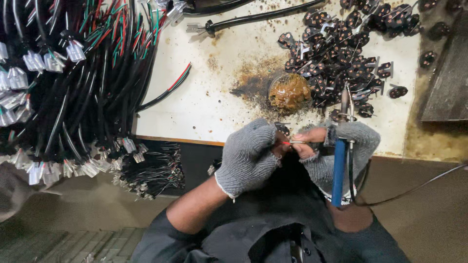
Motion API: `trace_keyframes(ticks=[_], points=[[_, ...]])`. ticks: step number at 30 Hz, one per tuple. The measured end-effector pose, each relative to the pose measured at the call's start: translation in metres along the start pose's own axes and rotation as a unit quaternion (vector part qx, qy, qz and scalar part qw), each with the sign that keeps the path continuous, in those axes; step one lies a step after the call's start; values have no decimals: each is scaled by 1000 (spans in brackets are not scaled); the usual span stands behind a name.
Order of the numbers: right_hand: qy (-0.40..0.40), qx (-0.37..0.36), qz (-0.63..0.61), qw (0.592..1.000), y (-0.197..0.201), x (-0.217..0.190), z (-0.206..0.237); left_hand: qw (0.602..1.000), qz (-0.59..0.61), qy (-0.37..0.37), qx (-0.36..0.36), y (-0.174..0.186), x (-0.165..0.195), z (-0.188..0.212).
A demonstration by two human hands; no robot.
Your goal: The person solders wires to electrical connectors at a workbench. They hold a wire against a connector terminal, apply a soldering iron to the joint, and place the finished connector aside, repeating the process with additional wires and connectors.
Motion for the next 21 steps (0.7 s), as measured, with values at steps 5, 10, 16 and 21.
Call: trace_keyframes(ticks=[5,10,16,21], points=[[-10,-5,-47,999,-1,-5,-4,1000,0,-15,-10,3,-5,1],[-31,-49,48,997,1,-9,-9,999,6,-38,-36,6,-10,1],[-83,-34,-84,992,4,-3,-12,999,-9,-43,-21,1,-11,2],[-44,-41,-4,998,-4,-10,-13,998,-40,-48,29,-3,-7,5]])
Point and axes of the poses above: each hand's wrist, its own z-axis away from the middle knuckle, its own y-axis out of the back of the hand, x = y × z, the point moved 4 cm from there along -z, towards the middle knuckle, and after that the axes turned 3 degrees about -y, right-handed, at the moved point
